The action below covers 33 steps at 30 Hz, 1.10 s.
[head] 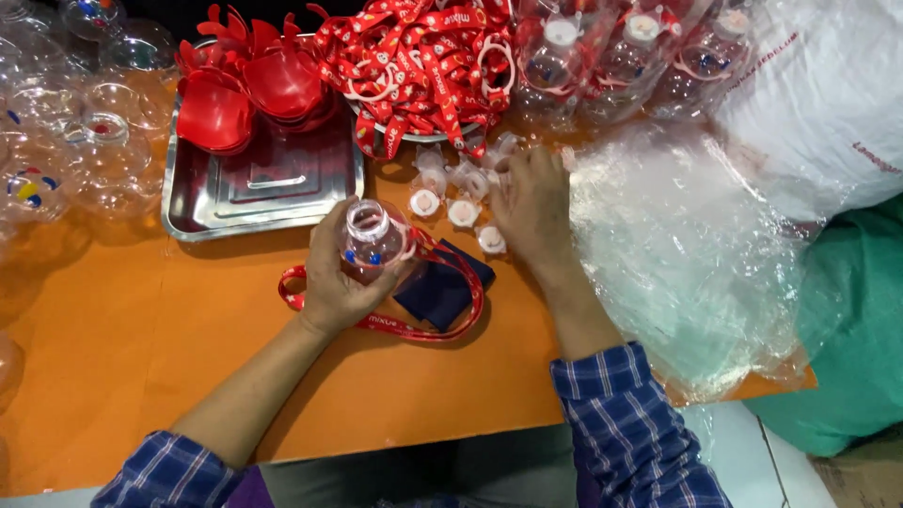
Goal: Assembling small plastic bottles by attaching red lanyards and then placing them into individual plastic bags.
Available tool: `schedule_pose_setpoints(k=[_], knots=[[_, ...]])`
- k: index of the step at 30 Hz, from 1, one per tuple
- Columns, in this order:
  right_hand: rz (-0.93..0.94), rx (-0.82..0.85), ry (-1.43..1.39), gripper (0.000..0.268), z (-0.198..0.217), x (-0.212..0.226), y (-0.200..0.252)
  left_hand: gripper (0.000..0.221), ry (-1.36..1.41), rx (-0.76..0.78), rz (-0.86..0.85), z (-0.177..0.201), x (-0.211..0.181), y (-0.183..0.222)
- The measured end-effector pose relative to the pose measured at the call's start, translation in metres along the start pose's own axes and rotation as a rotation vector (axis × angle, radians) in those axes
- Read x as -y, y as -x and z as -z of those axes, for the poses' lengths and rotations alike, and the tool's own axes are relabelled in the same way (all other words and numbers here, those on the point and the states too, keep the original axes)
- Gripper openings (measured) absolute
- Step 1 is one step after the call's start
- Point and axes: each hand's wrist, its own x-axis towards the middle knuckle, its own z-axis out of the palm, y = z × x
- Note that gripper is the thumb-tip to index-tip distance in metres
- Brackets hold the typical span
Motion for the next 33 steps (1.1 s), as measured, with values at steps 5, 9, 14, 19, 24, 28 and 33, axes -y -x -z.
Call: schedule_pose_setpoints(k=[5, 9, 14, 19, 24, 28, 33], knots=[[0.051, 0.038, 0.134, 0.028, -0.001, 0.017, -0.003, 0.087, 0.016, 0.052, -0.001, 0.006, -0.007, -0.002], [0.05, 0.077, 0.2, 0.03, -0.007, 0.02, -0.006, 0.086, 0.03, 0.059, 0.0, 0.007, -0.008, -0.003], [0.063, 0.132, 0.242, 0.027, -0.018, 0.014, -0.005, 0.087, 0.009, 0.05, 0.003, 0.006, -0.006, -0.001], [0.038, 0.116, 0.081, 0.021, -0.013, 0.014, -0.004, 0.087, 0.017, 0.055, 0.005, 0.007, -0.006, -0.002], [-0.065, -0.008, -0.259, 0.019, 0.001, 0.02, -0.009, 0.086, 0.058, 0.076, 0.033, 0.008, -0.008, -0.003], [-0.283, -0.017, -0.649, 0.02, 0.018, 0.036, -0.012, 0.085, 0.043, 0.071, 0.004, 0.007, -0.01, -0.005], [-0.857, 0.154, -1.623, 0.012, 0.014, 0.045, -0.008, 0.084, 0.062, 0.089, -0.007, 0.008, -0.017, -0.004]])
